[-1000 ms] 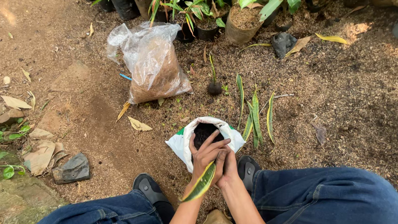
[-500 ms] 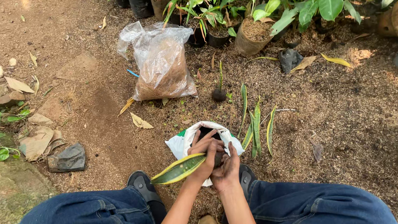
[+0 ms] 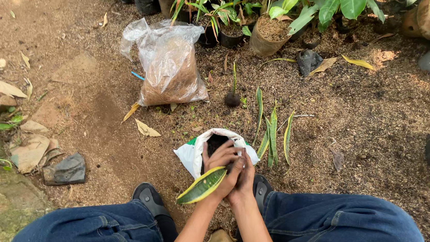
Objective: The person wraps a snake plant leaf cutting in a ball of moist soil, repeatedly adding soil and compacting it by hand to form a tight soil ball around the cutting.
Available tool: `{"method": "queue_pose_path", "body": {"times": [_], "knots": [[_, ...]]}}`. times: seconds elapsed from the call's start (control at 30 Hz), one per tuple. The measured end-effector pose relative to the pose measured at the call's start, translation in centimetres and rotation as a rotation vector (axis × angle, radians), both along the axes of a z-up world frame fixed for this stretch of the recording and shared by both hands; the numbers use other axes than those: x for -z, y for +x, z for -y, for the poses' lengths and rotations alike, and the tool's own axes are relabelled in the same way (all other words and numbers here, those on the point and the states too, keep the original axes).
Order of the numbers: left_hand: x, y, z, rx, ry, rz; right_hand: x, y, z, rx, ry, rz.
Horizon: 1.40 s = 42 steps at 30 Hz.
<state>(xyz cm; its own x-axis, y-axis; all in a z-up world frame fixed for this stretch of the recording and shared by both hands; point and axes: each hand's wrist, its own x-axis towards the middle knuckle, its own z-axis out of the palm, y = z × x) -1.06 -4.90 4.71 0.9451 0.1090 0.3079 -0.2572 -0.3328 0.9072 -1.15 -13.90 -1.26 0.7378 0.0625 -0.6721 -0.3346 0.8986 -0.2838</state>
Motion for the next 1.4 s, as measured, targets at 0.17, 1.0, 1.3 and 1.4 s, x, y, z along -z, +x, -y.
{"method": "queue_pose_path", "body": {"times": [0.17, 1.0, 1.3, 1.4], "knots": [[0.4, -0.3, -0.3, -0.006, 0.002, 0.028, 2.7, 0.2, 0.9, -0.029, 0.017, 0.009], [1.6, -1.2, -0.2, -0.061, 0.048, 0.100, 8.3, -0.8, 1.6, -0.097, 0.146, -0.088], [2.3, -0.8, -0.7, -0.053, 0.018, 0.102, 4.5, -0.3, 0.4, -0.124, 0.178, 0.053], [2.5, -0.7, -0.9, -0.031, -0.034, 0.093, 5.4, -0.1, 0.9, -0.147, 0.122, 0.032]]}}
